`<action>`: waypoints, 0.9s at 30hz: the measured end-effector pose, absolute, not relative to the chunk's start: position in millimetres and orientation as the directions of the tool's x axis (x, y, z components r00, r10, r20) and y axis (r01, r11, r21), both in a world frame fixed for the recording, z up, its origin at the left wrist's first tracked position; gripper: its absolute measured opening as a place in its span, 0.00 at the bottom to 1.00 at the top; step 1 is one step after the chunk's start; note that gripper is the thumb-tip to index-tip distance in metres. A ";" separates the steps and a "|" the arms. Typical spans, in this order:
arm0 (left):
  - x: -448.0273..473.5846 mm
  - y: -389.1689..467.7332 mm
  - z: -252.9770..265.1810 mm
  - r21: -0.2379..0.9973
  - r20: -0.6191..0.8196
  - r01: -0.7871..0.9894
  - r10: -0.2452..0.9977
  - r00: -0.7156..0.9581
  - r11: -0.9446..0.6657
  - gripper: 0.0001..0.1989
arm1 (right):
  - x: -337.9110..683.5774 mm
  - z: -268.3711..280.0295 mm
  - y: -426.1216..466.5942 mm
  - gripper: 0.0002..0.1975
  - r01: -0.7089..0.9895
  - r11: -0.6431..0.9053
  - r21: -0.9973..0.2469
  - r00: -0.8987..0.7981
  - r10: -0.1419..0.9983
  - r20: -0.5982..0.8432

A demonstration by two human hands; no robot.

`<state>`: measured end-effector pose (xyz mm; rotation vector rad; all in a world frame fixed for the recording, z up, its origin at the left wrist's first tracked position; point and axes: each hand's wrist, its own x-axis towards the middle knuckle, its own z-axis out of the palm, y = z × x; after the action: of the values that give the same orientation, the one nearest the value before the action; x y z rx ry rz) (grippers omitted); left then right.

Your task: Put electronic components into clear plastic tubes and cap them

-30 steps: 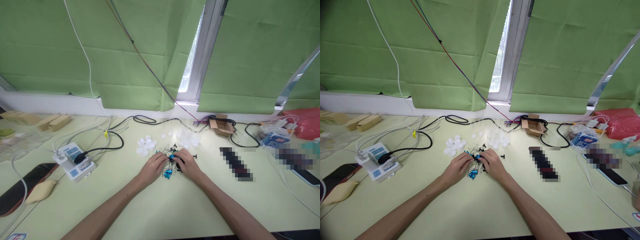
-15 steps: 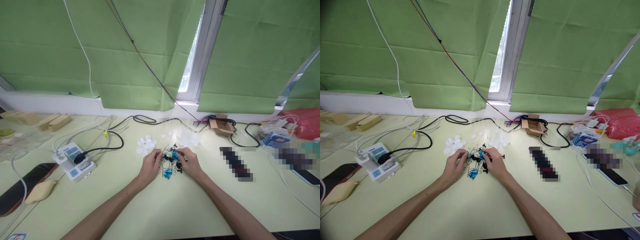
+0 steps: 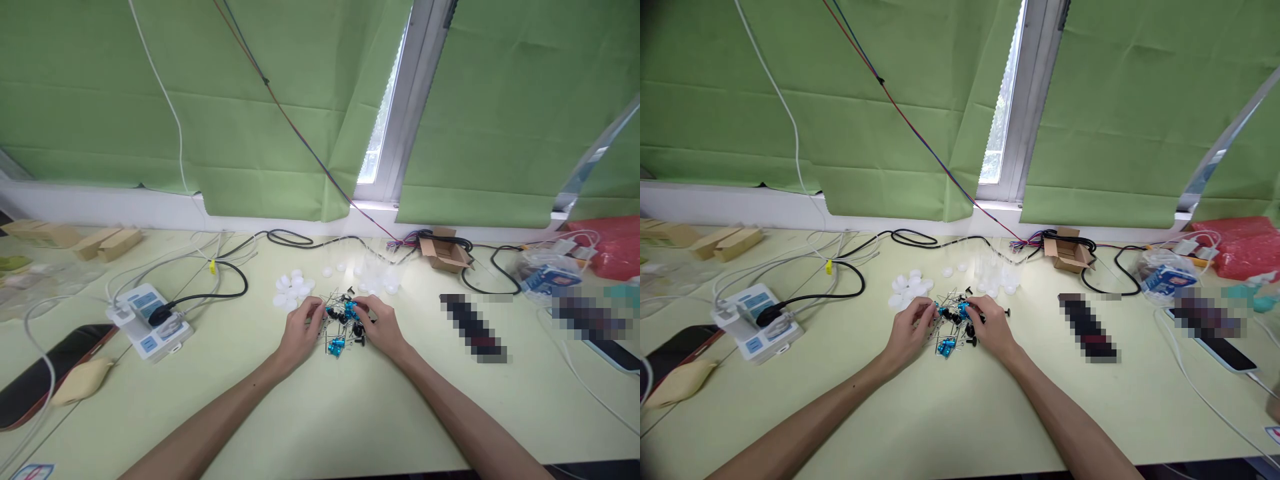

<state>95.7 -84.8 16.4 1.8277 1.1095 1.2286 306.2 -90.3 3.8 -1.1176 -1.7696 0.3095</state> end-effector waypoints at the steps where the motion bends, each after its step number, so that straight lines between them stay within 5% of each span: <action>1: 95.8 -84.6 16.0 0.864 0.378 0.276 0.905 0.195 -0.420 0.11 | 306.2 3.7 -90.3 0.09 0.545 0.544 -0.637 -0.096 0.796 0.598; 27: 95.6 -85.4 13.1 0.849 0.408 0.267 0.887 0.217 -0.456 0.10 | 306.4 4.6 -90.8 0.10 0.536 0.546 -0.643 -0.095 0.796 0.597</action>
<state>95.6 -85.4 13.1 1.8565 1.0666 1.2449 306.4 -90.8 4.6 -1.1101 -1.7658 0.3196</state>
